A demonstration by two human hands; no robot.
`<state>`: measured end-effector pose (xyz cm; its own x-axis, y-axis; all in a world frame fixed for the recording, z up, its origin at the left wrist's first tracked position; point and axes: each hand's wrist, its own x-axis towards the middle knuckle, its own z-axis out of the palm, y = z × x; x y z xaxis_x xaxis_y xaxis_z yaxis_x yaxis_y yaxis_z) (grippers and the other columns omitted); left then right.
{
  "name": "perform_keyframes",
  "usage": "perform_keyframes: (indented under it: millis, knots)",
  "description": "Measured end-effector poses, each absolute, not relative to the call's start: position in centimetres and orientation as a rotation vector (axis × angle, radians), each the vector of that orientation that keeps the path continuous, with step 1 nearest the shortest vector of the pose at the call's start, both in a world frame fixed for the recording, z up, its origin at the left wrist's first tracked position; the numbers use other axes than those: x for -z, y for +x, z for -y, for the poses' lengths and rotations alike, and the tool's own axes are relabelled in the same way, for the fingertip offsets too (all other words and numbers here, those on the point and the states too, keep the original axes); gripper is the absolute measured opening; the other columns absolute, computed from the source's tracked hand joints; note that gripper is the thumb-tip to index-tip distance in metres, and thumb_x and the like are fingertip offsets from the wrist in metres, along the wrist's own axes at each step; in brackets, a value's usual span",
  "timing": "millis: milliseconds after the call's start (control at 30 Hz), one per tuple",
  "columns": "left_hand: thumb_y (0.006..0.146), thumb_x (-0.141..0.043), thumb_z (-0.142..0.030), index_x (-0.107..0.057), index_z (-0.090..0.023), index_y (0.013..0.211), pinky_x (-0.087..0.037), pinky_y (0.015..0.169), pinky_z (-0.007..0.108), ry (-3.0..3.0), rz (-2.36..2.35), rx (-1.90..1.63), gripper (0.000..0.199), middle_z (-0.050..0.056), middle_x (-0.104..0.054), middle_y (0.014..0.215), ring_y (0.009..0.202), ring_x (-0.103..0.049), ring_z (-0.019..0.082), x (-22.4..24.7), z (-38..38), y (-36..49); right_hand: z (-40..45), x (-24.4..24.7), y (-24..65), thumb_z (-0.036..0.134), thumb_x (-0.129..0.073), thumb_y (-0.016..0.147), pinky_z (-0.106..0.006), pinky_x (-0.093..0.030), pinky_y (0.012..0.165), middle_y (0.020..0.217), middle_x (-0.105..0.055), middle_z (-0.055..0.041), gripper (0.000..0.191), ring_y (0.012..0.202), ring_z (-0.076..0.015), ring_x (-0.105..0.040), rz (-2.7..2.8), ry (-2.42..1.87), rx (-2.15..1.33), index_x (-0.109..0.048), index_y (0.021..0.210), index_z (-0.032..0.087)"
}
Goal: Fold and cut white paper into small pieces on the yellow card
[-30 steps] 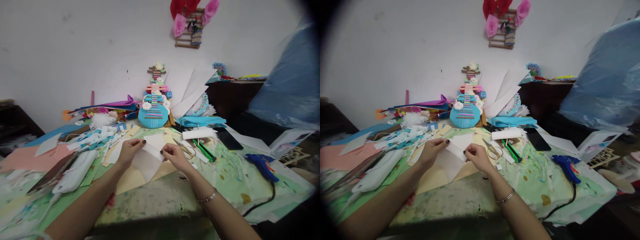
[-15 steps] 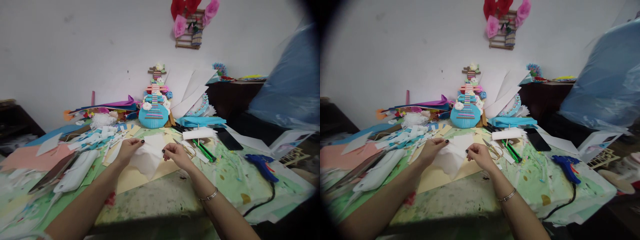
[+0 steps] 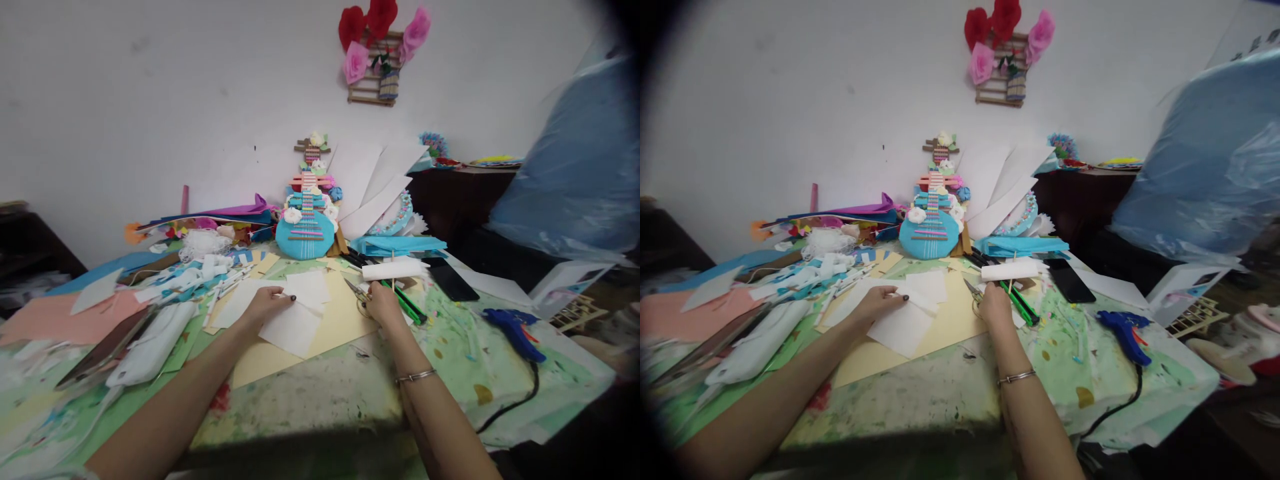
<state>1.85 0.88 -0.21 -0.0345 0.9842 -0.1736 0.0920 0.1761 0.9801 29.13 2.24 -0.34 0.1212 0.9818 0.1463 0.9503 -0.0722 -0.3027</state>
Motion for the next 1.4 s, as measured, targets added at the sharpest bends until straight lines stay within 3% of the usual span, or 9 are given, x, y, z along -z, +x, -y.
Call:
perform_keyframes:
  millis: [200,367,500,700,867,1000,1400]
  knots:
    - [0.057,-0.076,-0.027,-0.064,-0.014,0.083,-0.049,0.045,0.026,1.065,-1.187,-1.062,0.031,0.005,-0.069,0.065,0.052,-0.064,0.019,0.2,-1.1,1.5,-1.9,-0.4,29.8,0.015,-0.063,0.066,-0.030,-0.040,0.060,0.085,-0.066,-0.0193,0.045,0.078,-0.0287,-0.063,1.838,-2.009,-0.278,-0.049,0.107,0.003]
    - [0.058,-0.074,-0.020,-0.061,-0.013,0.078,-0.048,0.046,0.024,0.922,-1.020,-1.115,0.024,0.002,-0.066,0.061,0.049,-0.061,0.015,-0.7,-1.2,1.1,-1.5,-0.9,29.6,0.020,-0.062,0.070,-0.025,-0.039,0.052,0.062,-0.060,-0.0003,0.043,0.052,-0.0146,-0.056,1.485,-1.583,-0.855,-0.046,0.109,0.013]
    - [0.060,-0.072,-0.015,-0.059,-0.013,0.078,-0.050,0.049,0.024,0.858,-0.905,-1.187,0.023,0.001,-0.066,0.063,0.051,-0.061,0.014,-1.2,-1.2,0.8,-0.7,-1.8,28.5,0.034,-0.067,0.067,-0.021,-0.033,0.045,0.067,-0.054,0.0022,0.043,0.048,-0.0093,-0.047,1.483,-1.230,-1.044,-0.053,0.104,0.017]
    - [0.058,-0.073,-0.014,-0.058,-0.014,0.082,-0.049,0.047,0.020,0.885,-0.959,-1.311,0.027,-0.002,-0.066,0.064,0.050,-0.060,0.011,-1.8,-1.1,0.6,0.2,-1.5,26.6,0.041,-0.069,0.068,-0.024,-0.034,0.054,0.075,-0.055,-0.0008,0.035,0.061,-0.0121,-0.046,1.859,-1.106,-0.597,-0.062,0.095,0.019]
    - [0.056,-0.074,-0.016,-0.060,-0.013,0.084,-0.050,0.048,0.021,0.890,-0.991,-1.386,0.032,0.000,-0.067,0.066,0.052,-0.061,0.012,-1.9,-1.2,0.8,0.7,-1.3,26.0,0.041,-0.071,0.066,-0.026,-0.038,0.060,0.083,-0.053,-0.0024,0.041,0.065,-0.0138,-0.048,2.097,-1.086,-0.346,-0.060,0.099,0.019]
    - [0.052,-0.076,-0.018,-0.061,-0.012,0.084,-0.048,0.048,0.021,0.886,-1.010,-1.427,0.035,-0.001,-0.067,0.065,0.050,-0.060,0.011,-1.9,-1.1,1.0,1.1,-1.4,25.8,0.040,-0.070,0.068,-0.030,-0.041,0.070,0.094,-0.052,-0.0063,0.043,0.081,-0.0193,-0.052,2.175,-1.040,-0.217,-0.057,0.102,0.019]
    - [0.051,-0.078,-0.025,-0.062,-0.013,0.087,-0.047,0.051,0.022,0.935,-1.063,-1.508,0.041,-0.001,-0.068,0.068,0.054,-0.061,0.013,-2.3,-0.6,1.5,0.9,-0.8,25.0,0.026,-0.060,0.072,-0.034,-0.040,0.074,0.089,-0.053,-0.0094,0.030,0.086,-0.0240,-0.050,2.151,-1.106,0.127,-0.056,0.099,0.015]
